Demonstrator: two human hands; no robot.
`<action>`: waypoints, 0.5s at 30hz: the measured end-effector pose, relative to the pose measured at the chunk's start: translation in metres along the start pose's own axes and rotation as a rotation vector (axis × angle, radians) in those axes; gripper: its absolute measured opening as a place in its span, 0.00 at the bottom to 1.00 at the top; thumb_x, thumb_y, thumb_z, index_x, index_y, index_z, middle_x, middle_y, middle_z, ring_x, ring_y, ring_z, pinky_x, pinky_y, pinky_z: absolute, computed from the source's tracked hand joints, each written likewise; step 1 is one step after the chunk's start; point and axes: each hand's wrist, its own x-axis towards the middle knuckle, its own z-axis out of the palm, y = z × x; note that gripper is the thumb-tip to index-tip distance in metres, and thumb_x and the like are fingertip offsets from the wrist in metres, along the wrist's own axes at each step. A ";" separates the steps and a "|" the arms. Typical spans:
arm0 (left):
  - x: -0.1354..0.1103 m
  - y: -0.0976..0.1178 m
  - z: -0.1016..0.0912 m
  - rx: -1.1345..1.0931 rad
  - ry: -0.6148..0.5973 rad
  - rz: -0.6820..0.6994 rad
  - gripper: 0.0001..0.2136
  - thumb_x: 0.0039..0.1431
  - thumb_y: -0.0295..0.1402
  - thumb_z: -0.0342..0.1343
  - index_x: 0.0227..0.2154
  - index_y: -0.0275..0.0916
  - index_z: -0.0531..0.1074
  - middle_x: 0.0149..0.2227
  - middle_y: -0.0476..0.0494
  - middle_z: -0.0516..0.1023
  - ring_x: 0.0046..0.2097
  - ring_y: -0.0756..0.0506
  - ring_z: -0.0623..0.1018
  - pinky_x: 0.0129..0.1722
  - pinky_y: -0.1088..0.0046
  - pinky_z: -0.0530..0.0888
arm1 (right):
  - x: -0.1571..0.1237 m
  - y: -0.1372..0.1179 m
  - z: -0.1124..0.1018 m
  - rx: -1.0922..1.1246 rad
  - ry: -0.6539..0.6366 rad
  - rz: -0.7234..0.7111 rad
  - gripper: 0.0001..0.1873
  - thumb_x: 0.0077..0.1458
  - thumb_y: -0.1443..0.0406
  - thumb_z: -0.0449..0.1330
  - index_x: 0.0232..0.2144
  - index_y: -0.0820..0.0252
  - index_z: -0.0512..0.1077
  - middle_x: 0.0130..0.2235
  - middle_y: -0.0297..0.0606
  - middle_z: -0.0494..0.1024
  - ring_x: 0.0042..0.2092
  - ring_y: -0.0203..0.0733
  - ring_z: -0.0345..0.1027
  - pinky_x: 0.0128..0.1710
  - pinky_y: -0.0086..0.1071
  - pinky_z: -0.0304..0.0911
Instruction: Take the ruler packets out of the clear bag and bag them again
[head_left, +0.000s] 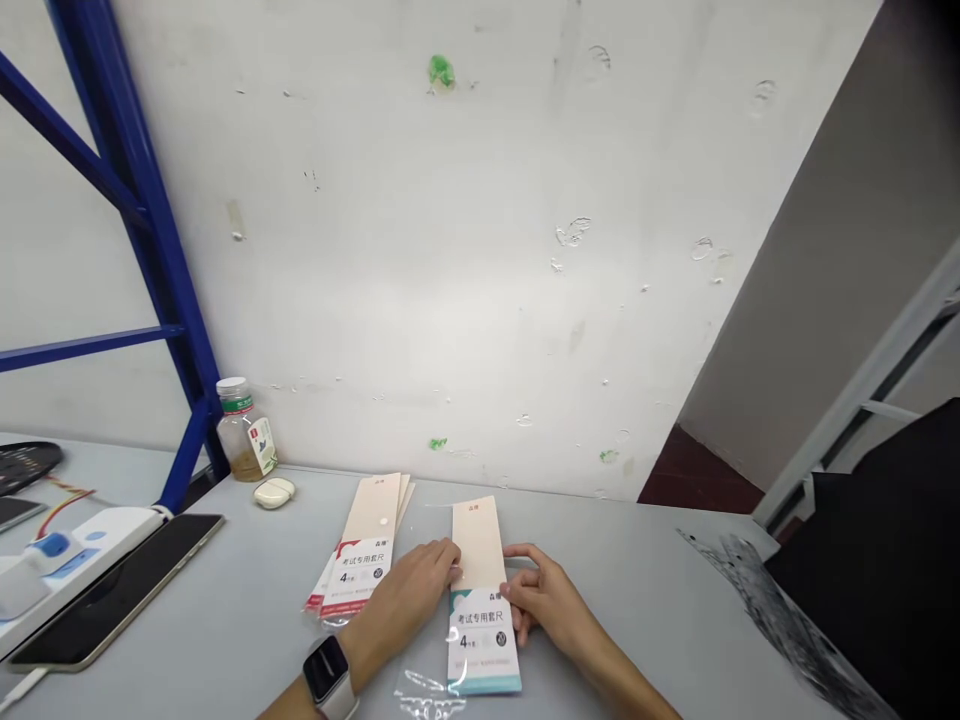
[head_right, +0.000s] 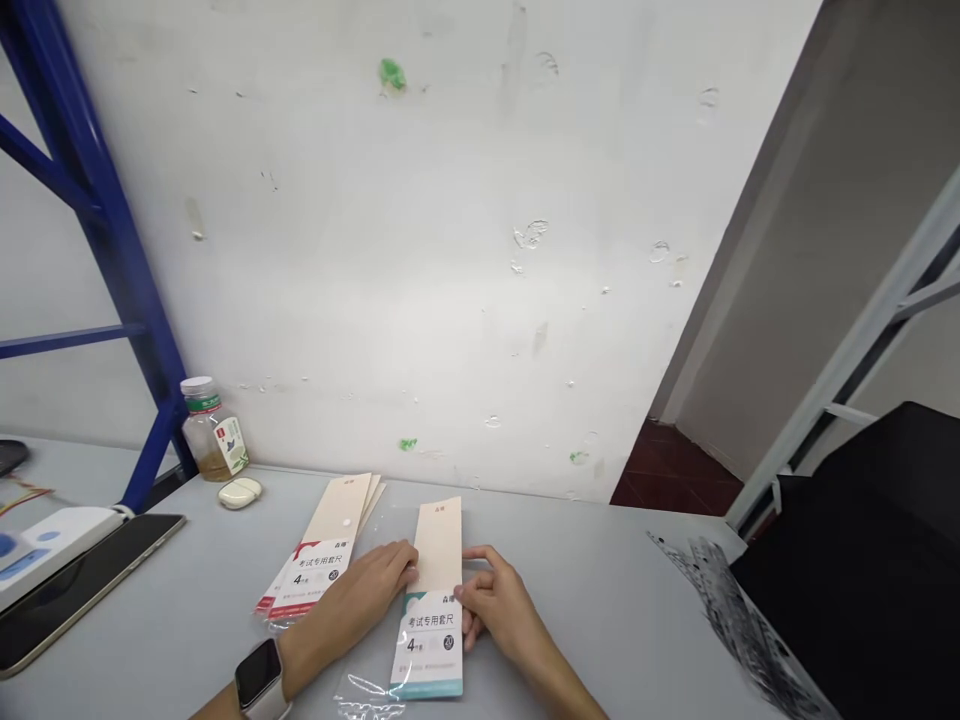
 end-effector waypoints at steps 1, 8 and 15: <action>0.000 0.000 -0.001 -0.005 0.001 -0.001 0.11 0.70 0.32 0.40 0.34 0.42 0.66 0.34 0.48 0.74 0.36 0.45 0.74 0.34 0.70 0.65 | 0.000 0.000 0.002 0.006 0.001 0.002 0.28 0.46 0.51 0.66 0.45 0.58 0.63 0.19 0.23 0.72 0.17 0.35 0.66 0.19 0.29 0.64; 0.002 0.004 -0.001 0.039 0.025 0.076 0.13 0.71 0.33 0.39 0.34 0.43 0.67 0.34 0.47 0.74 0.35 0.43 0.73 0.37 0.65 0.64 | -0.005 -0.006 0.016 0.023 -0.017 -0.003 0.27 0.43 0.49 0.68 0.40 0.54 0.63 0.18 0.22 0.72 0.17 0.35 0.66 0.19 0.29 0.63; 0.003 0.012 -0.003 0.190 0.040 0.160 0.15 0.69 0.26 0.38 0.34 0.41 0.68 0.34 0.44 0.73 0.35 0.41 0.72 0.39 0.61 0.64 | -0.004 -0.003 0.023 0.030 -0.001 0.002 0.29 0.42 0.47 0.67 0.39 0.55 0.60 0.19 0.23 0.72 0.17 0.34 0.66 0.19 0.29 0.63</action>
